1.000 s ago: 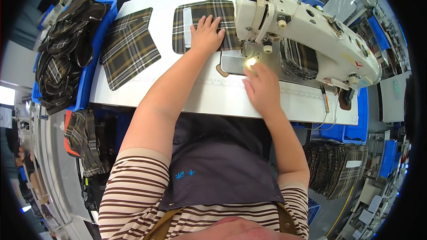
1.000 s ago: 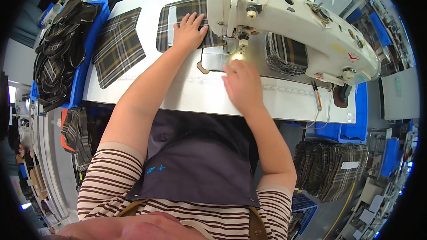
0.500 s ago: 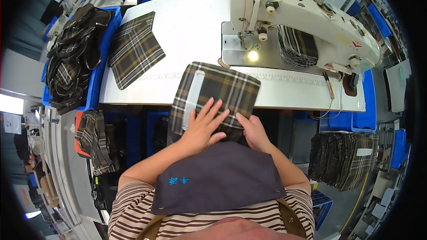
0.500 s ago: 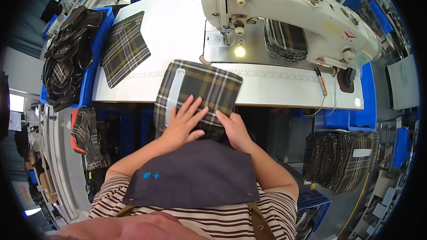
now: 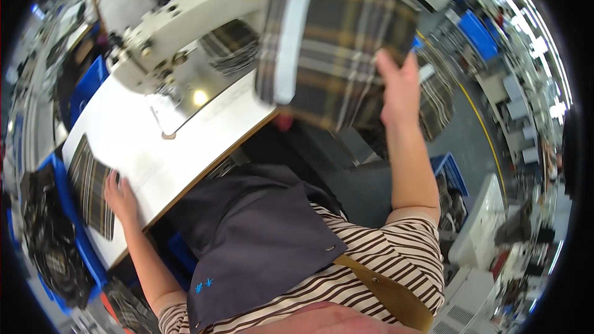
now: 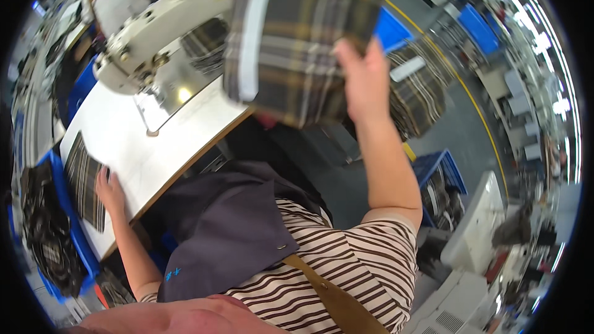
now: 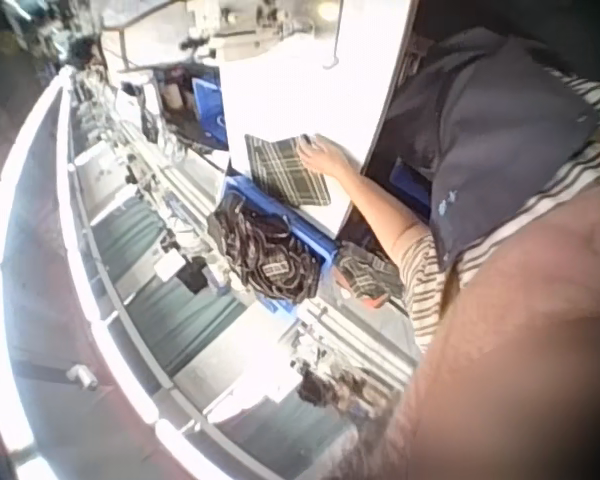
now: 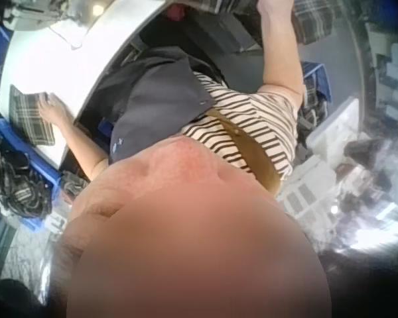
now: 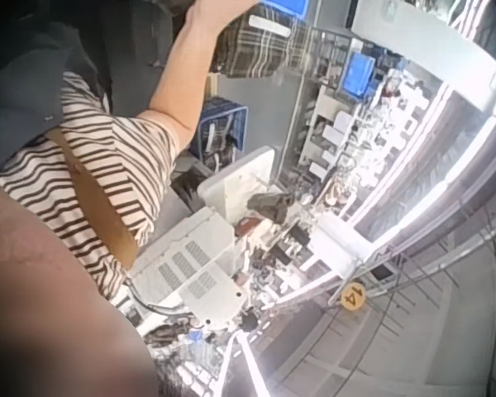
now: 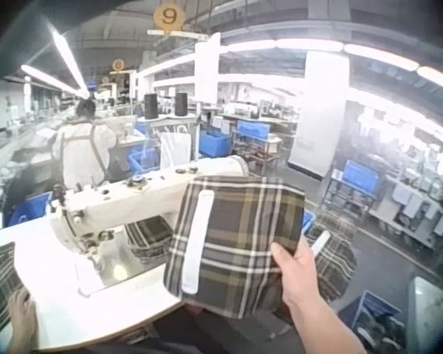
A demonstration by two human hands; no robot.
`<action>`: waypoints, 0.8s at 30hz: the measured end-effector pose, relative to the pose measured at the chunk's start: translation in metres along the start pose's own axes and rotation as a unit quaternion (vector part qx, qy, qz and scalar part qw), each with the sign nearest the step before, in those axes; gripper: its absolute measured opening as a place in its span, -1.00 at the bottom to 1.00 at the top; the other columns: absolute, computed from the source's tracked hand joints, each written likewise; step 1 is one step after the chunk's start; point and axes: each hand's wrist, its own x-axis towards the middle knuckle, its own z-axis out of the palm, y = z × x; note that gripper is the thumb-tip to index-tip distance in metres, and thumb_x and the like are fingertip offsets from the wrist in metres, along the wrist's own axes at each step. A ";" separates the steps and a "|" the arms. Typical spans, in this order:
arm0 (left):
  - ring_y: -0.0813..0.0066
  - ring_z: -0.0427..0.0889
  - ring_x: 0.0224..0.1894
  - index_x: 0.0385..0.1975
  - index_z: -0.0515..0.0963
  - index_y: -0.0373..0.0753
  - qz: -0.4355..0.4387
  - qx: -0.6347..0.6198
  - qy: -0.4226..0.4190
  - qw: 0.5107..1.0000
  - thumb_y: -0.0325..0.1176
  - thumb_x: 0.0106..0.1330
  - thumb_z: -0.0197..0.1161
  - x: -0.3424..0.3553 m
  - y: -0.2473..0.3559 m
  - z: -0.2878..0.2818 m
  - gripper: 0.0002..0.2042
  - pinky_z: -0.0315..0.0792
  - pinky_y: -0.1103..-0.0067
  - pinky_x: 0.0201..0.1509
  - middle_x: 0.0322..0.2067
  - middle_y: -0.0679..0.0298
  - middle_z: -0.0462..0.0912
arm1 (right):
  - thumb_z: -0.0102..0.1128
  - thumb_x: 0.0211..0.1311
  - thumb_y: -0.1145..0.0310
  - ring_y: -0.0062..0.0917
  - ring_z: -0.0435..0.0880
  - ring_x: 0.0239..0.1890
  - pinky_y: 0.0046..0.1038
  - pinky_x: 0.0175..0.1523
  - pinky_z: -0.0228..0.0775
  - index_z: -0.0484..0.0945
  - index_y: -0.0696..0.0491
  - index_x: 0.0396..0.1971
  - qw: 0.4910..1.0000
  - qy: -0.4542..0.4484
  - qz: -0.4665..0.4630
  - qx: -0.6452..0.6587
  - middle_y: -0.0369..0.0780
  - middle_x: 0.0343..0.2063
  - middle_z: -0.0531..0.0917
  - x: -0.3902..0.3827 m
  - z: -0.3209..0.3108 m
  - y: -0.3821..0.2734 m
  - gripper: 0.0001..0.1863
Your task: The recorder is using an industrial sewing machine to stitch together pieces of patterned leather, likely forming pockets or small panels for a bag.
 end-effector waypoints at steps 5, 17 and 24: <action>0.01 0.45 0.29 0.24 0.57 -0.16 0.021 0.032 -0.007 0.999 -0.18 0.52 0.12 0.015 0.001 0.002 -0.62 0.23 0.25 0.43 0.26 0.10 0.55 | 0.21 0.41 0.44 -0.42 0.60 0.17 -0.33 0.29 0.37 0.45 0.08 0.29 0.965 0.242 -0.008 -0.102 -0.20 0.17 0.65 0.065 -0.149 -0.014 -0.53; 0.03 0.56 -0.01 -0.12 0.62 -0.25 0.012 -0.036 0.007 0.999 -0.26 0.47 0.24 0.028 -0.018 0.005 -0.80 0.39 0.23 0.14 -0.11 0.11 0.65 | 0.21 0.39 0.37 -0.28 0.59 0.17 -0.18 0.21 0.48 0.31 0.01 0.45 0.787 0.387 0.107 -0.469 -0.11 0.19 0.57 0.060 -0.300 0.034 -0.36; 0.08 0.70 -0.15 -0.24 0.63 -0.40 0.058 -0.148 0.095 0.983 -0.44 0.41 0.22 0.014 0.032 -0.030 -0.86 0.53 0.37 0.02 -0.19 0.02 0.73 | 0.29 0.36 0.26 -0.27 0.55 0.21 -0.21 0.28 0.38 0.26 0.02 0.50 0.797 0.218 -0.162 -0.539 -0.09 0.25 0.53 0.075 -0.210 0.065 -0.26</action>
